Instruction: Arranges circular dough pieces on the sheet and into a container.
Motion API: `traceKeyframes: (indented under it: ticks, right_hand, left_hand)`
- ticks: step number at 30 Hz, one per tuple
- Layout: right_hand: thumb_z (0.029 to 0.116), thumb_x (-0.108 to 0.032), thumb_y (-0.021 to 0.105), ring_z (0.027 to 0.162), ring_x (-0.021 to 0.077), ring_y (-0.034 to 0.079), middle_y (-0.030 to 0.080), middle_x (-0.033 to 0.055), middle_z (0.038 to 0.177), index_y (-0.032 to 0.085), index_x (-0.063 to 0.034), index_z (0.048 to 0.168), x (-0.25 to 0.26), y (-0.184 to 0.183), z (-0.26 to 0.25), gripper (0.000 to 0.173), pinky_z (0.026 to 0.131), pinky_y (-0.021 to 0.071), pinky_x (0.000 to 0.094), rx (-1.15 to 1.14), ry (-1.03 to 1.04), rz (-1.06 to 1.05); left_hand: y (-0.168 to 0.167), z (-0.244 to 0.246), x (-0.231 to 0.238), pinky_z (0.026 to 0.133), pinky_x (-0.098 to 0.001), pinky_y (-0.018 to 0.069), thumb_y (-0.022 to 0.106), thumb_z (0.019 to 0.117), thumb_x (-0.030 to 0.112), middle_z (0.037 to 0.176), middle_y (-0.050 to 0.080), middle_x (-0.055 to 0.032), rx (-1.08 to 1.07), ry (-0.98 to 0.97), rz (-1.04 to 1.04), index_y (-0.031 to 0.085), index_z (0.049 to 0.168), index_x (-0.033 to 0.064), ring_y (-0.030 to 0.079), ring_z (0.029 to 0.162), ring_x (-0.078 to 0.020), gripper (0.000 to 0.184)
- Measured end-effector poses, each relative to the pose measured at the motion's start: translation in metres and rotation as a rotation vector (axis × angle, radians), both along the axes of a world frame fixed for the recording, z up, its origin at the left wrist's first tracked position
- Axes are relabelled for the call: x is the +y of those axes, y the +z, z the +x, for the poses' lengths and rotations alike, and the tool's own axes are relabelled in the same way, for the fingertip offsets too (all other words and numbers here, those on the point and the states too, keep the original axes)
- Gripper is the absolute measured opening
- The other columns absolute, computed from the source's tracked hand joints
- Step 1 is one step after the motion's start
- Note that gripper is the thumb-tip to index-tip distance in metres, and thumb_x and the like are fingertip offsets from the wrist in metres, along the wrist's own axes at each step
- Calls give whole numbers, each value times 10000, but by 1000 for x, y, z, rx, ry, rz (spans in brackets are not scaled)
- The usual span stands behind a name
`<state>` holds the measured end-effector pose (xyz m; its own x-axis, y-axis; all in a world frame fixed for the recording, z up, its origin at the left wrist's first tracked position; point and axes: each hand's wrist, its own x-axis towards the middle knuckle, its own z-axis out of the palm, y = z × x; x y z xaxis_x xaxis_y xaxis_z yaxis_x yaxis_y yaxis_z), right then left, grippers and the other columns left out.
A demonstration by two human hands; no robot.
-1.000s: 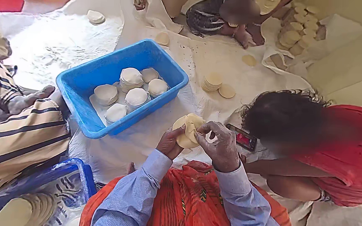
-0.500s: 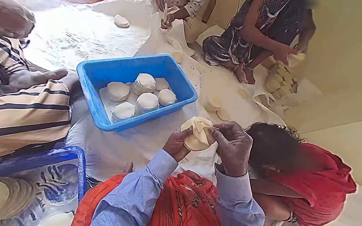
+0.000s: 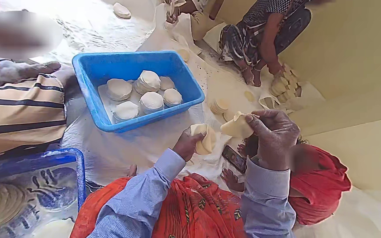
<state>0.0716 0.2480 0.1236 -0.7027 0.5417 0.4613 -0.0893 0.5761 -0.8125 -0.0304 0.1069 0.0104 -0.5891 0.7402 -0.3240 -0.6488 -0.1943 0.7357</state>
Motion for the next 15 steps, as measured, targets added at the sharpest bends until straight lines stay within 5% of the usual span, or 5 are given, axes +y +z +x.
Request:
traceKeyframes:
  ticks: [2,4,8,10,15]
  right_hand:
    - [891,-3,743,755,14,710,741,-83,888,666,-100,1053,3,8,1,204,705,621,203,-52,20,42]
    - [887,-34,754,785,11,701,733,-77,920,671,-89,1068,5,16,-1,206,733,617,212,-116,48,111]
    - [925,-152,724,829,-43,668,698,-128,960,649,-131,1137,-4,9,-22,226,767,589,168,-304,238,125]
    - [942,-87,654,824,-70,663,678,-153,903,594,-120,1121,-27,6,-41,191,768,576,129,-414,304,34]
    - [884,-158,738,800,11,684,719,-66,953,673,-118,1110,-88,-35,-84,239,729,602,208,-409,570,48]
  left_hand:
    - [-6,0,4,1030,-451,508,559,1037,86,1251,628,-258,481,-243,-393,463,1411,-63,638,1166,-314,414]
    - [-4,4,8,1115,-549,425,531,1033,105,1389,547,-311,720,-536,-666,330,1516,-69,543,1321,-417,552]
    - [-13,13,-4,1184,-518,353,510,1067,144,1492,472,-308,614,-591,-632,416,1469,-115,450,1422,-396,488]
    - [-16,11,-2,1160,-517,376,486,1083,155,1434,520,-327,561,-532,-512,505,1377,-150,488,1387,-396,423]
    - [-14,5,8,1102,-521,420,521,1073,186,1365,560,-332,294,-398,-333,567,1271,-173,531,1324,-390,413]
